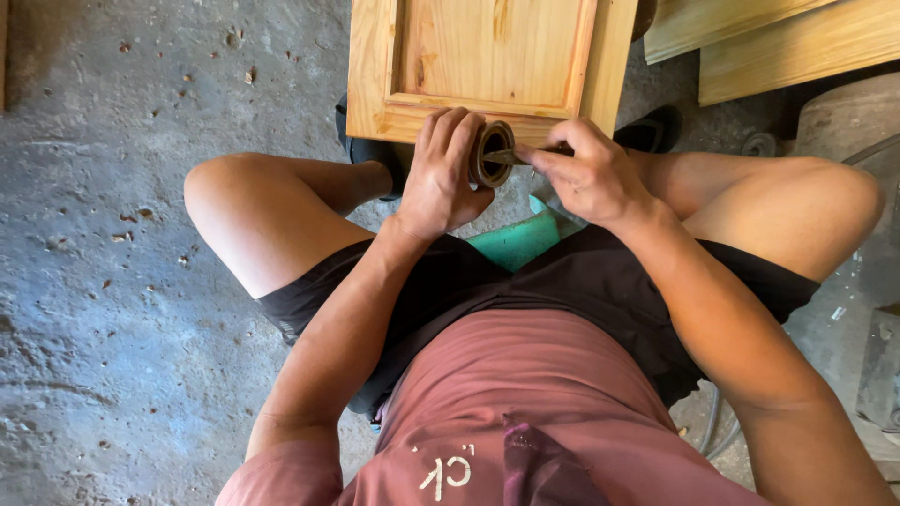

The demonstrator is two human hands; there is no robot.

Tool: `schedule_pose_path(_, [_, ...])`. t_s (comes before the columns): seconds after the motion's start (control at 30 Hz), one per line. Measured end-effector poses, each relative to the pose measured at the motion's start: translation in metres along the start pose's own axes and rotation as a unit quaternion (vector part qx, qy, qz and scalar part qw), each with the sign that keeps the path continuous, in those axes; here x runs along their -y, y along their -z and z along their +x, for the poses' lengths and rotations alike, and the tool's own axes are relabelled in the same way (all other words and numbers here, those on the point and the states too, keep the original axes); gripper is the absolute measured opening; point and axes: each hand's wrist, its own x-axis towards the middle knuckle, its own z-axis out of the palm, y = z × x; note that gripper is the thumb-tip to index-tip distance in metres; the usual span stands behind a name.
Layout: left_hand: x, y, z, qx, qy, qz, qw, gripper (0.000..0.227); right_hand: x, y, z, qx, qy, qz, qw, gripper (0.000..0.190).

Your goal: The person applies wood filler to a wooden panel using a small metal tool, smoothing it into the grain and edges. They repeatedly dip the tool into a can of filler and spread it across the surface.

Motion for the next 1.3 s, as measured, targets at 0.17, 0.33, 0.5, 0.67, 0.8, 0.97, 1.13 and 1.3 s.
schedule_pose_path(0.17, [-0.002,0.008,0.011,-0.088,0.084,-0.070,0.990,0.076,-0.058,0.026,-0.026,-0.046,-0.071,-0.050,0.995,0.026])
schedule_pose_path(0.33, [-0.007,0.010,0.022,-0.118,0.107,-0.043,0.986,0.076,-0.117,0.062,-0.049,-0.127,-0.334,0.078,0.931,0.021])
schedule_pose_path(0.5, [-0.016,-0.004,0.036,-0.099,0.063,0.028,0.993,0.083,-0.156,0.025,-0.035,-0.130,-0.367,0.146,0.909,0.035])
schedule_pose_path(0.67, [-0.017,-0.014,0.043,-0.072,0.106,-0.039,0.991,0.079,-0.158,0.003,-0.076,-0.093,-0.349,0.141,0.922,0.045])
schedule_pose_path(0.8, [-0.017,-0.012,0.056,-0.060,0.118,-0.071,0.989,0.077,-0.160,0.045,-0.092,0.020,-0.340,-0.001,0.940,0.038])
schedule_pose_path(0.97, [-0.018,-0.013,0.047,-0.048,0.106,-0.053,0.992,0.080,-0.147,0.066,-0.084,-0.041,-0.274,-0.077,0.958,0.035])
schedule_pose_path(1.13, [-0.019,-0.017,0.043,-0.050,0.097,-0.047,0.993,0.078,-0.138,0.069,-0.053,-0.076,-0.162,-0.167,0.970,0.029])
schedule_pose_path(1.3, [-0.019,-0.014,0.043,-0.057,0.100,-0.033,0.993,0.077,-0.121,0.065,-0.044,-0.039,-0.162,-0.178,0.970,0.023])
